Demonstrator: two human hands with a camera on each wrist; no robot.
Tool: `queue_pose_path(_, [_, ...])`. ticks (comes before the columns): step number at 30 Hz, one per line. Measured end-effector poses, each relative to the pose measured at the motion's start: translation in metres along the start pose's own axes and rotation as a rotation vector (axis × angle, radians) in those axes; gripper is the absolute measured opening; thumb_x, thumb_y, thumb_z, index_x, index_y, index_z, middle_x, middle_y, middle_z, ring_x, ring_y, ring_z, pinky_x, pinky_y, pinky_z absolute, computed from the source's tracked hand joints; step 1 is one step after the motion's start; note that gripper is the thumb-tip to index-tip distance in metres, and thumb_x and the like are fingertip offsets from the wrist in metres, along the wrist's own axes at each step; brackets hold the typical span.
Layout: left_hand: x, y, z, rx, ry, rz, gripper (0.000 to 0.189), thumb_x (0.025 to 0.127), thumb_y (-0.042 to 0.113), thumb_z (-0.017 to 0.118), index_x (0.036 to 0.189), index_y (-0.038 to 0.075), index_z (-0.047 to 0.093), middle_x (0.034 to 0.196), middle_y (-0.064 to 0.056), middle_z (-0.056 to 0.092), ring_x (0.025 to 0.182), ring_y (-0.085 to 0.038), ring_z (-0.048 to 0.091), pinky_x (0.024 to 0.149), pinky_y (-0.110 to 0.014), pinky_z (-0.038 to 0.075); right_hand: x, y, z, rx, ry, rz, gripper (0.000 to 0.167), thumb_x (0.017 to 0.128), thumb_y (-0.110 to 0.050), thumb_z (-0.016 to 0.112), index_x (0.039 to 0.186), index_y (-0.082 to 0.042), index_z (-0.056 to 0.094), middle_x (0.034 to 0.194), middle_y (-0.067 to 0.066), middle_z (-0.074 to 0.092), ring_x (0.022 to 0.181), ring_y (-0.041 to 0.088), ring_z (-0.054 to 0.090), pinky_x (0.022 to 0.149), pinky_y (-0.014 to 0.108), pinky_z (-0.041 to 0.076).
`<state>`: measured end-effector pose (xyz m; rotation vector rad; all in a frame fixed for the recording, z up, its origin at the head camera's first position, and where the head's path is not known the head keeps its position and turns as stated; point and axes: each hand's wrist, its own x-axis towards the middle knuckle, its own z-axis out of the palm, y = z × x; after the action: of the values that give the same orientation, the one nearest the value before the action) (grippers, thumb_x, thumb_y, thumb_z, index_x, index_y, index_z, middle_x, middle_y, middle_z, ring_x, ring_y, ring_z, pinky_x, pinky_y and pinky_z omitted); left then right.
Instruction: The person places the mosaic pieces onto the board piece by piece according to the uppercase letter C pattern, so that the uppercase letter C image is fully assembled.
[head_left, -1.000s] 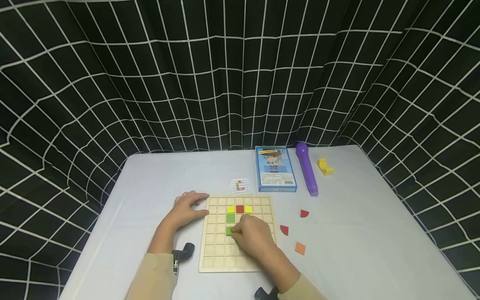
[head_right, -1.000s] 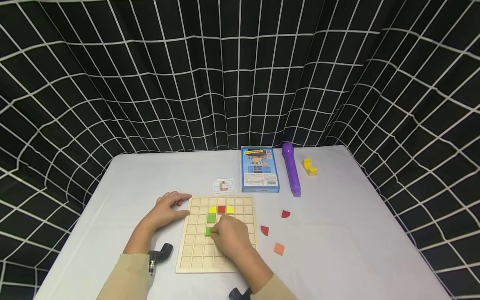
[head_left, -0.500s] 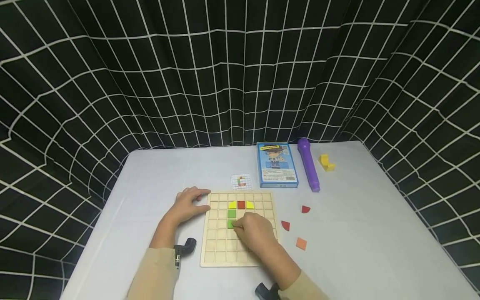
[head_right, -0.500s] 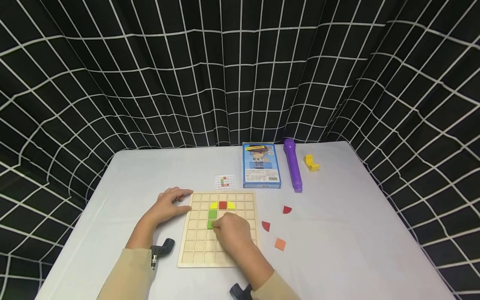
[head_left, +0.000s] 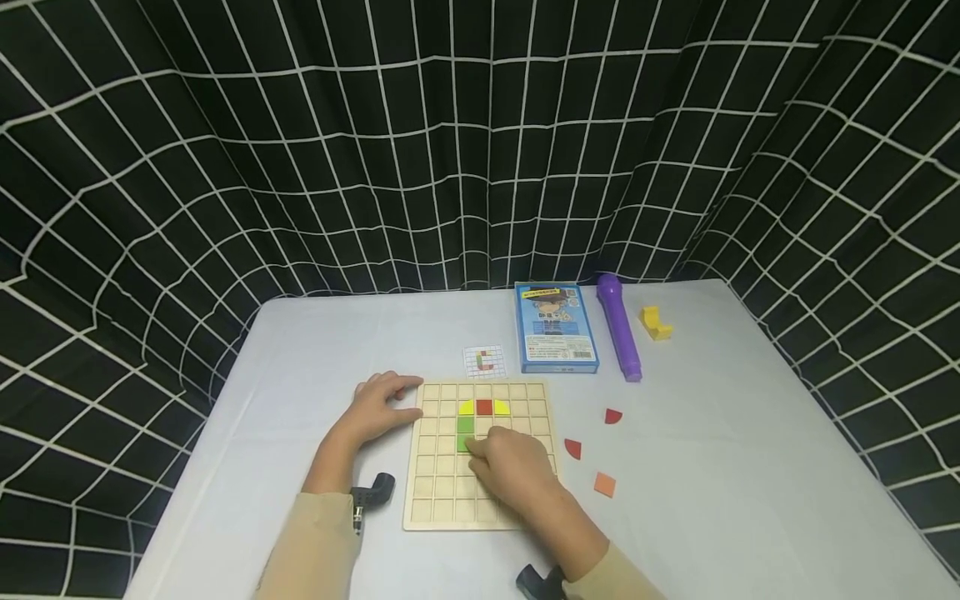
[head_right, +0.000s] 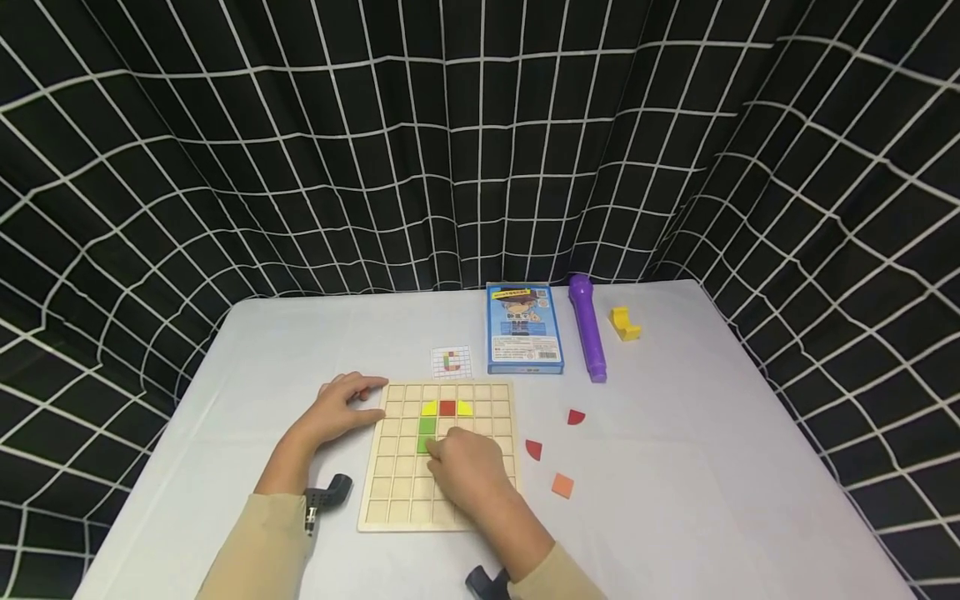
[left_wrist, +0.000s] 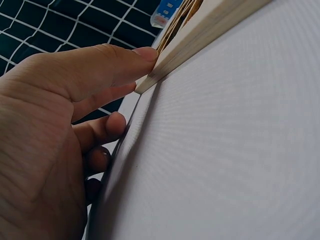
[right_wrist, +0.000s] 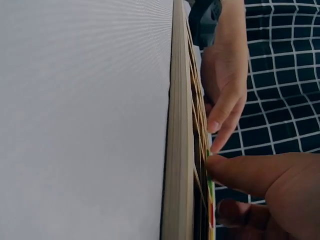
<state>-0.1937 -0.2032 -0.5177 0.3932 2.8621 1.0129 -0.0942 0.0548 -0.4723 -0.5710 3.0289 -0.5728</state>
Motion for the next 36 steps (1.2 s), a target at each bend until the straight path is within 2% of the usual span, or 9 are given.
queue_pose_path(6, [-0.001,-0.002,0.000,-0.001,0.004,-0.007,0.058,0.082,0.039,0.083,0.135,0.021,0.068,0.091,0.007,0.054,0.092,-0.017,0.047,0.091,-0.042,0.031,-0.011,0.015,-0.012,0.082,0.021,0.040,0.033,0.087,-0.023,0.081,0.119,-0.015,0.078,0.072,-0.012,0.049,0.061,0.008,0.043,0.054,0.026,0.038])
queue_pose_path(11, [-0.002,-0.004,0.001,-0.003,0.004,-0.009,0.057,0.082,0.039,0.083,0.135,0.021,0.068,0.091,0.006,0.054,0.093,-0.018,0.046,0.090,-0.042,0.031,-0.021,0.040,-0.030,0.103,0.049,0.138,0.033,0.084,-0.019,0.083,0.116,-0.012,0.077,0.073,-0.009,0.048,0.064,0.010,0.044,0.056,0.029,0.038])
queue_pose_path(14, [-0.003,-0.003,0.000,-0.001,0.003,-0.007,0.057,0.083,0.039,0.082,0.135,0.021,0.068,0.092,0.006,0.054,0.093,-0.018,0.046,0.090,-0.042,0.031,-0.026,0.056,-0.039,0.106,0.044,0.223,0.036,0.082,-0.015,0.084,0.116,-0.008,0.076,0.074,-0.005,0.049,0.066,0.013,0.047,0.058,0.032,0.040])
queue_pose_path(17, [-0.003,-0.003,-0.001,0.003,0.000,-0.007,0.057,0.083,0.038,0.082,0.135,0.020,0.068,0.092,0.006,0.054,0.094,-0.018,0.046,0.091,-0.042,0.031,-0.030,0.071,-0.046,0.086,0.032,0.309,0.037,0.080,-0.012,0.084,0.115,-0.004,0.074,0.079,0.000,0.056,0.069,0.017,0.051,0.063,0.036,0.047])
queue_pose_path(21, [-0.004,-0.002,-0.002,-0.001,-0.003,-0.004,0.057,0.084,0.038,0.082,0.135,0.020,0.068,0.092,0.006,0.054,0.094,-0.017,0.046,0.091,-0.042,0.030,-0.034,0.086,-0.051,0.058,-0.003,0.383,0.034,0.080,-0.013,0.085,0.110,-0.002,0.074,0.086,0.005,0.066,0.074,0.021,0.058,0.071,0.045,0.053])
queue_pose_path(28, [-0.002,-0.002,-0.001,-0.001,0.002,-0.007,0.057,0.083,0.039,0.082,0.135,0.021,0.068,0.092,0.007,0.054,0.094,-0.017,0.046,0.091,-0.042,0.031,-0.037,0.095,-0.048,0.069,-0.016,0.409,0.016,0.082,-0.010,0.082,0.096,-0.003,0.079,0.085,0.006,0.068,0.079,0.026,0.062,0.073,0.049,0.054])
queue_pose_path(34, [0.000,-0.002,0.001,0.001,0.009,0.011,0.057,0.083,0.039,0.082,0.135,0.021,0.068,0.092,0.007,0.055,0.094,-0.017,0.046,0.091,-0.043,0.031,-0.035,0.096,-0.047,0.107,0.021,0.451,0.023,0.082,-0.010,0.079,0.102,0.001,0.075,0.086,0.009,0.069,0.077,0.026,0.060,0.076,0.050,0.054])
queue_pose_path(36, [0.000,-0.002,0.001,0.000,0.009,0.011,0.057,0.083,0.039,0.082,0.135,0.020,0.068,0.092,0.007,0.054,0.094,-0.017,0.046,0.091,-0.043,0.031,-0.034,0.093,-0.049,0.147,0.039,0.456,0.026,0.083,-0.011,0.079,0.105,0.002,0.074,0.086,0.009,0.069,0.075,0.025,0.058,0.074,0.046,0.054])
